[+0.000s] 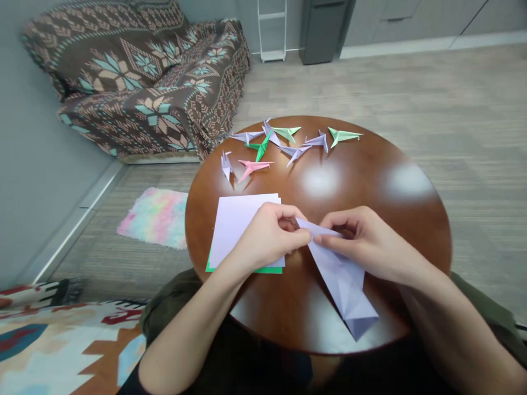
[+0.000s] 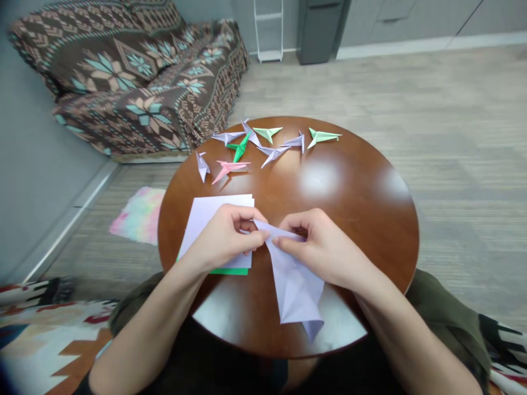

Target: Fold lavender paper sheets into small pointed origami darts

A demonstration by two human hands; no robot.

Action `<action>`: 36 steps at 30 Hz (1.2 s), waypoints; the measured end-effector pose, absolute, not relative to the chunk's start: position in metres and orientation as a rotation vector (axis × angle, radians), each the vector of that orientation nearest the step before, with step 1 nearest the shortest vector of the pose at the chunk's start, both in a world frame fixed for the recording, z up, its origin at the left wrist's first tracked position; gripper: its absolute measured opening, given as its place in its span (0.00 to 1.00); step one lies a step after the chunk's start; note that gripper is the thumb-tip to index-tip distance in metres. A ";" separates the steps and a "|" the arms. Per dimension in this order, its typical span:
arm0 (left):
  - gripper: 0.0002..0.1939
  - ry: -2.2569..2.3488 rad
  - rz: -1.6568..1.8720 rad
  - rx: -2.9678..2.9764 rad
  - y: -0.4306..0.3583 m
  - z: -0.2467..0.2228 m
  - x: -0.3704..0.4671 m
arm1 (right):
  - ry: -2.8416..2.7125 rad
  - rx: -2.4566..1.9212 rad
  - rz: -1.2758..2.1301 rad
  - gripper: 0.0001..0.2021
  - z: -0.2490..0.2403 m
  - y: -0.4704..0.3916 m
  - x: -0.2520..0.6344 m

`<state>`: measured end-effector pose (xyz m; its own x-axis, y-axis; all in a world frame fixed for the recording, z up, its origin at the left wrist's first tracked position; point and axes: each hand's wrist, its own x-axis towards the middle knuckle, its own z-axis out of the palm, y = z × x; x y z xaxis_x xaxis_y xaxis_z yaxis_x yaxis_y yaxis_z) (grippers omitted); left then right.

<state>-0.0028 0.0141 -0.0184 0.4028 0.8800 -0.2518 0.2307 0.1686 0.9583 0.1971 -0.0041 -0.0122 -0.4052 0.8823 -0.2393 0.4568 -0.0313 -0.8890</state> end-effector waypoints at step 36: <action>0.11 0.986 0.543 1.325 0.008 -0.011 -0.007 | -1.698 -1.323 1.568 0.09 -0.007 0.000 0.202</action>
